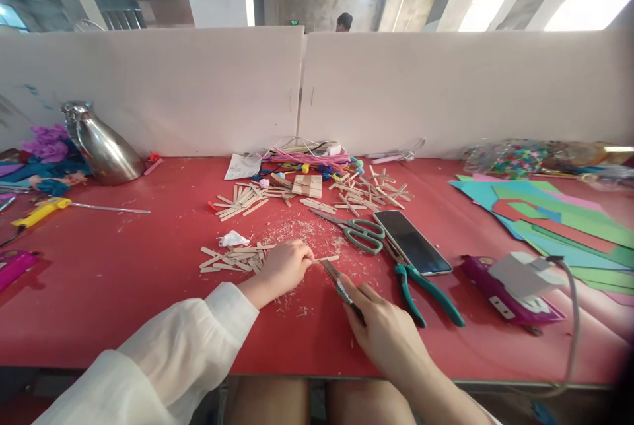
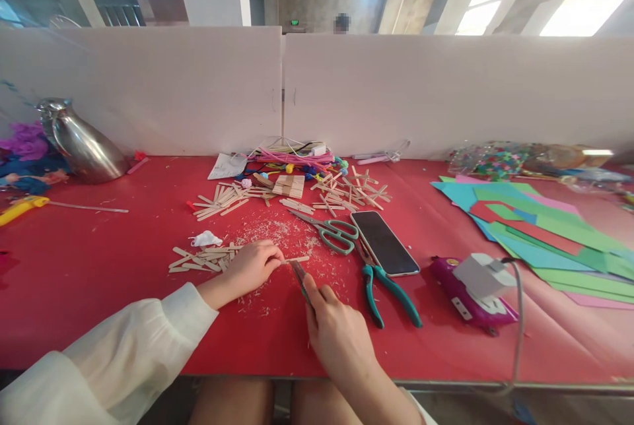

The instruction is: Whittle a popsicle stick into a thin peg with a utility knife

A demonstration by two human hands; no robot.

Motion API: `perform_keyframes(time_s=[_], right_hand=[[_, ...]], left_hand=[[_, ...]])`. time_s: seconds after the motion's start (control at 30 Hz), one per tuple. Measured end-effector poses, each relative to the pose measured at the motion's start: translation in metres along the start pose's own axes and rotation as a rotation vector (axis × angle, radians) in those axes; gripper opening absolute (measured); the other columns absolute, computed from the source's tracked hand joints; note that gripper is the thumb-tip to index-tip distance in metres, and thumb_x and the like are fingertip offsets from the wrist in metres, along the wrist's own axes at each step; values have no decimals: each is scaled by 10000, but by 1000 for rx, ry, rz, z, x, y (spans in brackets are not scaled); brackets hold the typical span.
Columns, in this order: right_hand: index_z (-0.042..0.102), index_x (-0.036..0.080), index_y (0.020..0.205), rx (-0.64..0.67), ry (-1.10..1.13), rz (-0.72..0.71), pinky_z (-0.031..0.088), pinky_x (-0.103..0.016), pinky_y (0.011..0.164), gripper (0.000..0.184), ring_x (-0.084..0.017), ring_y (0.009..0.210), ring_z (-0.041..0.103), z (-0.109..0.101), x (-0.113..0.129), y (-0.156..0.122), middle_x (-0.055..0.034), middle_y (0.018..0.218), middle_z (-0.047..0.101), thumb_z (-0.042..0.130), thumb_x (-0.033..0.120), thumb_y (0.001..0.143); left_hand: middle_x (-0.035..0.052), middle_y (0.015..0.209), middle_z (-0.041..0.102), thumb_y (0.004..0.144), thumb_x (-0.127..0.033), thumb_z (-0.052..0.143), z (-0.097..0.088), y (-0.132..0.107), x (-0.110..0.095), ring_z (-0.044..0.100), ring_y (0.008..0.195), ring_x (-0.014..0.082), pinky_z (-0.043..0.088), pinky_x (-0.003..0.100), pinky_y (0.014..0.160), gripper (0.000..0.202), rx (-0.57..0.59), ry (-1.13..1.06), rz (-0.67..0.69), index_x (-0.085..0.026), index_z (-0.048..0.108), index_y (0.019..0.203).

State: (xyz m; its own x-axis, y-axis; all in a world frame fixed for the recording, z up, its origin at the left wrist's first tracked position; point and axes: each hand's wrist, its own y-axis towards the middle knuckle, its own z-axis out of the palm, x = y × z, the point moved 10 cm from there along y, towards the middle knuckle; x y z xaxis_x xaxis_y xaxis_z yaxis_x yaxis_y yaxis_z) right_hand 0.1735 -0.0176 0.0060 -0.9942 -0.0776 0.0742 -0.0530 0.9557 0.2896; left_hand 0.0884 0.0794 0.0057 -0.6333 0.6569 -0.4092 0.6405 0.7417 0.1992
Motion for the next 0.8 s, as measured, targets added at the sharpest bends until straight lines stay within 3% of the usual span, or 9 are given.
perform_keyframes(time_s=[0.23,0.47,0.8], right_hand=[[581,194,1140,94,110,130,447,-209,451,369,-149,602,646,2,-6,1,-25,758,674,419,188,809],[598,198,1124,69,218,164,491,-247,525,367,-172,644,651,1,-3,-2,-57,808,687,435,191,795],[596,204,1121,-55,222,186,429,-196,375,358,-108,436,578,-5,-15,-12,-6,713,642,404,235,820]], left_hand=[[30,811,627,797,-138,465,-2,1,0,575,773,155,430,258,702,174,10,1,-16,-168,632,759],[30,817,625,795,-149,479,-1,0,-4,573,786,161,432,265,719,155,-3,3,3,-170,630,765],[20,805,622,810,-178,474,1,-1,1,569,771,153,430,261,704,160,-5,-27,-13,-184,628,768]])
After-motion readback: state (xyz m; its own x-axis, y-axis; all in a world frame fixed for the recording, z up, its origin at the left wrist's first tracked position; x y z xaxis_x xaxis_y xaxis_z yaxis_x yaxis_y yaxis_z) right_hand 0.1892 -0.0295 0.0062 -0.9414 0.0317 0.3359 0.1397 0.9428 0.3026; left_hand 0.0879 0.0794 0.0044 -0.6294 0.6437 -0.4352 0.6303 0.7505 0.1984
